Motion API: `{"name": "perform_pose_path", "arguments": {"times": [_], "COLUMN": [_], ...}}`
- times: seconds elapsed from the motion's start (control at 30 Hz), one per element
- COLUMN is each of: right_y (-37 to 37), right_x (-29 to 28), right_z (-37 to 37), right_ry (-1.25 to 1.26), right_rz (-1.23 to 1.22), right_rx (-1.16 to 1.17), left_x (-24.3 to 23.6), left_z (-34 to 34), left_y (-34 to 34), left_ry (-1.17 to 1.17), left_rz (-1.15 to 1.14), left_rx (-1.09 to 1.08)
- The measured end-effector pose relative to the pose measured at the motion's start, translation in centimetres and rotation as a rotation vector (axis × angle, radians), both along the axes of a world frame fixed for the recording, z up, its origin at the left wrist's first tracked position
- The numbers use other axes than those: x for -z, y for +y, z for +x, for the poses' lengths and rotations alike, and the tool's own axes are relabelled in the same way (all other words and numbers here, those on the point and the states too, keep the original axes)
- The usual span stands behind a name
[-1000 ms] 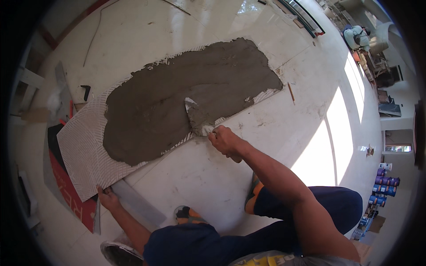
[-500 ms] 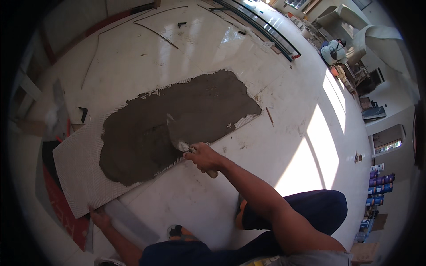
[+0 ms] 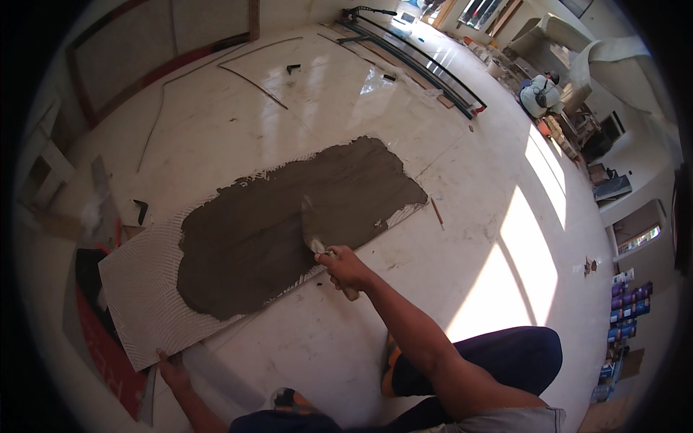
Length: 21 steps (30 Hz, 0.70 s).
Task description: The person spreads mortar on the back of a floor tile using a trowel, adds more mortar from a bucket, and then lifts the tile.
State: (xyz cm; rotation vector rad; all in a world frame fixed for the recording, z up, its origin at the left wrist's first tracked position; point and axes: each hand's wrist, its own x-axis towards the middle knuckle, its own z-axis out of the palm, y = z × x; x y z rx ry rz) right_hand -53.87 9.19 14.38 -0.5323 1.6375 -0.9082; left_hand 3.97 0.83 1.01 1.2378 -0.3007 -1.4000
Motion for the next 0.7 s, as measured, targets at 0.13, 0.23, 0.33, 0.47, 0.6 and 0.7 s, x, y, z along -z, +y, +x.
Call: {"name": "perform_pose_path", "arguments": {"times": [0.13,0.23,0.33,0.47,0.6,0.7], "right_y": [-0.5,-0.8,-0.6,-0.6,-1.9,-2.7], "right_x": [-0.2,-1.3,-0.8,0.5,2.9,2.8], "right_z": [0.1,-1.0,-3.2,-5.7,-9.1,-8.1], "right_ry": [0.051,0.049,0.137,0.308,0.403,0.478], "right_rz": [-0.02,0.009,0.0,0.062,0.161,0.236], "right_rx": [-0.034,0.018,0.04,0.11,0.109,0.069], "left_x": [-3.1,-4.1,-4.0,-4.3,-3.3,-3.0], "left_z": [-3.3,-1.4,2.1,1.4,3.2,3.1], "left_y": [-0.2,-0.6,-1.5,-0.7,-1.5,-0.6], "left_ry": [-0.088,-0.098,-0.08,-0.155,-0.162,-0.158], "left_rz": [0.179,0.21,0.224,0.245,0.254,0.245], "left_rx": [-0.173,-0.334,-0.419,-0.416,-0.441,-0.418]}}
